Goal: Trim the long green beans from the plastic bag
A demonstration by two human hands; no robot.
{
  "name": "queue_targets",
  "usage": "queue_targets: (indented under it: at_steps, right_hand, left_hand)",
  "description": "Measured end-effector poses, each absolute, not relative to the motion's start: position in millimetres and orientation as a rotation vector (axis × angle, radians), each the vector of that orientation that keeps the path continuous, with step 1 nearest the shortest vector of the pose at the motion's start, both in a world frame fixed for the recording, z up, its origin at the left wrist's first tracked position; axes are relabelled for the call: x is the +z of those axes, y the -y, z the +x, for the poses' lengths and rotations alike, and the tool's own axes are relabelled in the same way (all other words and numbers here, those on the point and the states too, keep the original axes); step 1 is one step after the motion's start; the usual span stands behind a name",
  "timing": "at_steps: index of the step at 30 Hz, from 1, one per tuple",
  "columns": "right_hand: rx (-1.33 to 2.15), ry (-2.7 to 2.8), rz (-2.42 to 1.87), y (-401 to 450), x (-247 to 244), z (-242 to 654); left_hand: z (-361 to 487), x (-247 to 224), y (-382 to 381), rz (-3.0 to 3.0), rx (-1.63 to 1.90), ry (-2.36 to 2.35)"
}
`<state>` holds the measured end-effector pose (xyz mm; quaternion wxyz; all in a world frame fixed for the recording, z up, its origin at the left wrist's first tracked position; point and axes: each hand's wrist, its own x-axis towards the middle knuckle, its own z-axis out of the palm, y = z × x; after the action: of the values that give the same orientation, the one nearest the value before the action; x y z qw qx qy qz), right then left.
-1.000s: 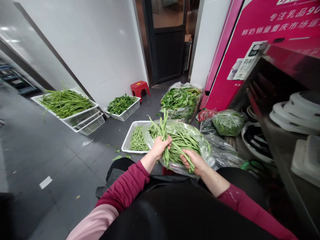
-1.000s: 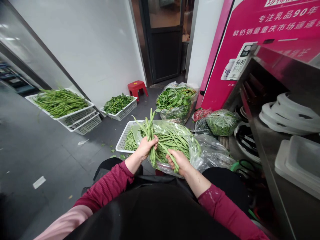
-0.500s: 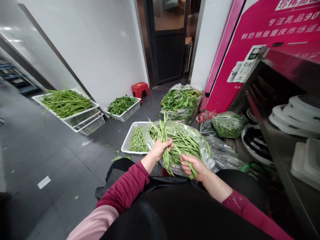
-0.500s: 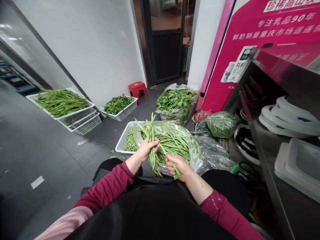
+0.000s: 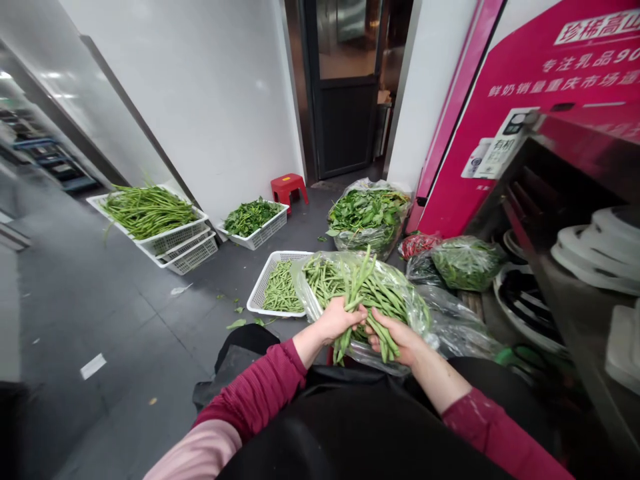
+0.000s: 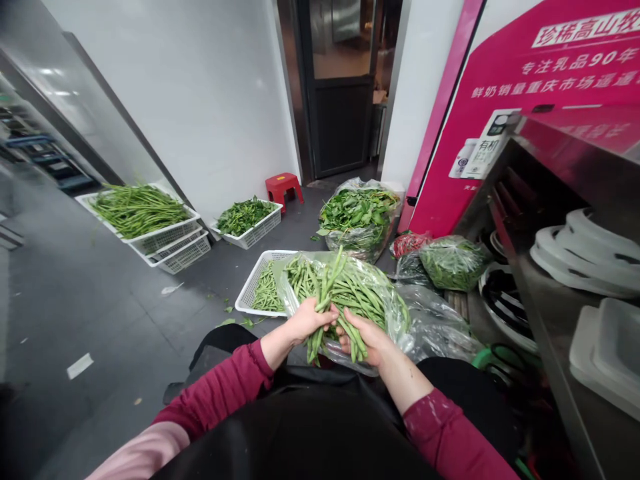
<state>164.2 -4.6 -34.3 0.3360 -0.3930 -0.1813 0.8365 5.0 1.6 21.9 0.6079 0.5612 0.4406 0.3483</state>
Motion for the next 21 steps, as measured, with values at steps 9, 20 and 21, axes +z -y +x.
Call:
queue_targets:
  at_steps: [9, 20, 21]
  right_hand:
    - [2.2, 0.643, -0.843, 11, -22, 161]
    - [0.823, 1.448, -1.38, 21, -3, 130]
    - [0.807, 1.48, -1.387, 20, -3, 132]
  left_hand:
    - [2, 3, -9, 1.204, 0.829, -1.026]
    - [13, -17, -29, 1.52, 0.985, -1.445]
    - [12, -17, -33, 1.387, 0.986, -1.404]
